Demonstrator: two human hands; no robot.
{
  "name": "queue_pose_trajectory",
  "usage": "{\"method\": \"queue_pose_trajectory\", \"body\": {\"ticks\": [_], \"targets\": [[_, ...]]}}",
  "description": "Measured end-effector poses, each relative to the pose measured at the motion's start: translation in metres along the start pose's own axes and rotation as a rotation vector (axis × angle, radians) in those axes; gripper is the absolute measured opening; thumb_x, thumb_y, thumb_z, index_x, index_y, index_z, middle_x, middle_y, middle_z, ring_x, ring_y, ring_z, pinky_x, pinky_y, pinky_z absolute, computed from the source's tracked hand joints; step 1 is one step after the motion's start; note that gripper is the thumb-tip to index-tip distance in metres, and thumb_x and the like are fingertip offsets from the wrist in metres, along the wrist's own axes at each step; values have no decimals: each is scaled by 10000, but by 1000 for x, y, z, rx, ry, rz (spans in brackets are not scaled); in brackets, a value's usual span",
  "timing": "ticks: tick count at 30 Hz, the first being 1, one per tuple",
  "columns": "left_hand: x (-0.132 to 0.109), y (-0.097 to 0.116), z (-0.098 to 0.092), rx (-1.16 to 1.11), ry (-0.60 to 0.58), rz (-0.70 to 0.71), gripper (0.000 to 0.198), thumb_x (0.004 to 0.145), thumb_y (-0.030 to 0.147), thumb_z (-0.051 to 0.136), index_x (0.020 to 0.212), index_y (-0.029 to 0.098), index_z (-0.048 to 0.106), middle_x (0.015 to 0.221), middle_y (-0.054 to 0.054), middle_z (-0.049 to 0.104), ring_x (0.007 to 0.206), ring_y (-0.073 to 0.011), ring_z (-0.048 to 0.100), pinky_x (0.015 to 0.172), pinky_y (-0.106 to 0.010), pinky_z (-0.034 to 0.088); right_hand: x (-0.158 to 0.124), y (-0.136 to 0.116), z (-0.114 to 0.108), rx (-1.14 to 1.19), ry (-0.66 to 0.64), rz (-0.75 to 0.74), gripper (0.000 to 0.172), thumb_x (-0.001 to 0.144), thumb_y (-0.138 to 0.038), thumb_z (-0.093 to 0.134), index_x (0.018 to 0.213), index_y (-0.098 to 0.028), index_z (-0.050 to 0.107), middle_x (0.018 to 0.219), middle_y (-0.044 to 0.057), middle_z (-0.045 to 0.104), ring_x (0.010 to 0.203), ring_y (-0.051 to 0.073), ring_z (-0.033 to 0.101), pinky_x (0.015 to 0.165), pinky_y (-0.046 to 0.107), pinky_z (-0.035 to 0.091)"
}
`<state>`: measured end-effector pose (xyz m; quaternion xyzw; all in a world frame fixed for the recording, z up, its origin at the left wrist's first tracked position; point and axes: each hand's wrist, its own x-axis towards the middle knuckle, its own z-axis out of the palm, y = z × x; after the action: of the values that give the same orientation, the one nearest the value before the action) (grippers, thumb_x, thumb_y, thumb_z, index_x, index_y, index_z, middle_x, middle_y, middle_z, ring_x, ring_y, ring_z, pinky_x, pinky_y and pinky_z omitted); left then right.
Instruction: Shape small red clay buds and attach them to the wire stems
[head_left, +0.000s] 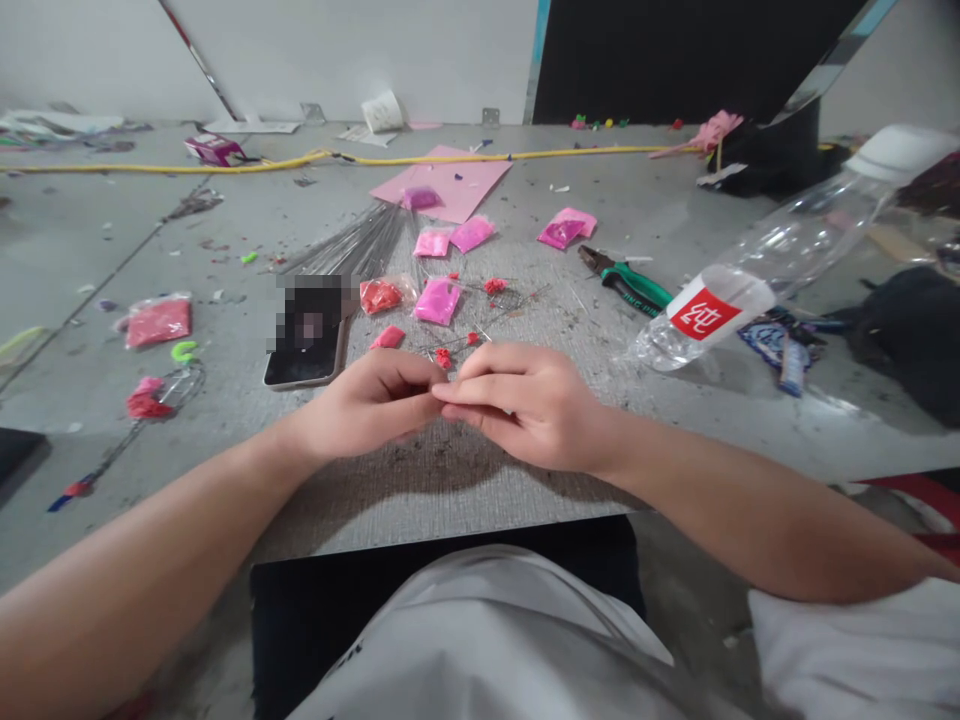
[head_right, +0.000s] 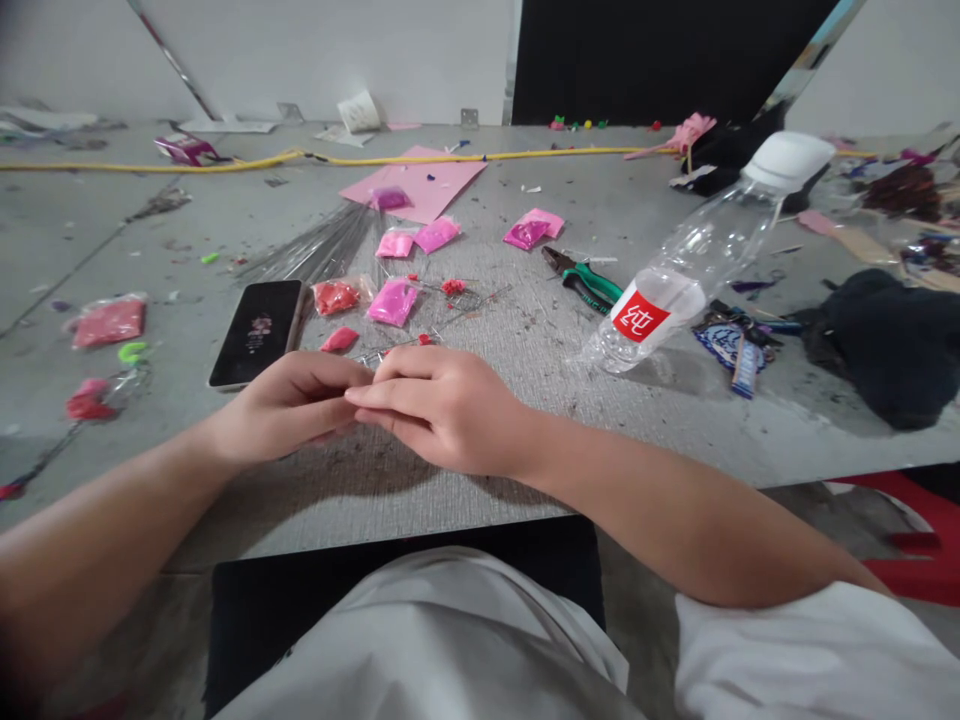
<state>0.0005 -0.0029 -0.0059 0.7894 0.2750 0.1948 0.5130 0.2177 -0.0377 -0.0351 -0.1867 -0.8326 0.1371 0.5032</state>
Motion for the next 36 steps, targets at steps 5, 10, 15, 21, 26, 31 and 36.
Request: {"method": "queue_pose_trajectory", "body": {"ticks": [5,10,15,21,26,31,36], "targets": [[2,-2,-11,295,-56,223,197,890,164,645,694,166,628,592,32,545,539,-78,475,504,-181,372,0,1,0,119,-29,111,89,936,-180,758,1014,-142,778,902,61,747,802,123,685,753,259,595],[0,-1,-12,429,-46,311,231,884,141,653,664,182,598,585,27,538,537,-90,455,531,-215,368,1,1,0,236,-86,283,54,891,-197,809,918,-154,792,841,44,765,738,123,657,672,257,558],[-1,-2,-5,570,48,429,228,883,140,667,672,187,596,604,15,578,528,-96,476,535,-228,381,2,-1,0,328,-81,505,52,823,-167,857,832,-174,806,799,26,764,732,129,665,634,248,528],[-1,0,0,660,195,494,170,890,133,662,735,192,625,622,11,593,536,-104,503,540,-236,407,2,1,0,735,-3,941,208,717,-242,943,806,-181,766,732,-11,733,625,93,617,577,217,494],[-1,6,0,537,219,492,140,922,140,646,789,185,644,634,0,612,553,-108,510,562,-241,410,-1,7,1,1146,-73,976,309,789,-382,904,777,-186,665,662,-38,674,598,81,599,508,178,427],[3,1,-4,495,68,403,106,916,178,644,823,203,687,653,-2,618,562,-118,518,556,-242,402,-4,13,4,1249,-94,879,376,795,-452,889,761,-181,632,645,-54,635,579,68,567,523,190,410],[8,-7,-6,515,-126,279,124,870,231,696,954,224,787,756,-30,705,639,-136,600,621,-233,450,-3,19,4,1235,-74,817,451,764,-473,908,705,-182,568,598,-79,599,521,52,520,508,205,361]]}}
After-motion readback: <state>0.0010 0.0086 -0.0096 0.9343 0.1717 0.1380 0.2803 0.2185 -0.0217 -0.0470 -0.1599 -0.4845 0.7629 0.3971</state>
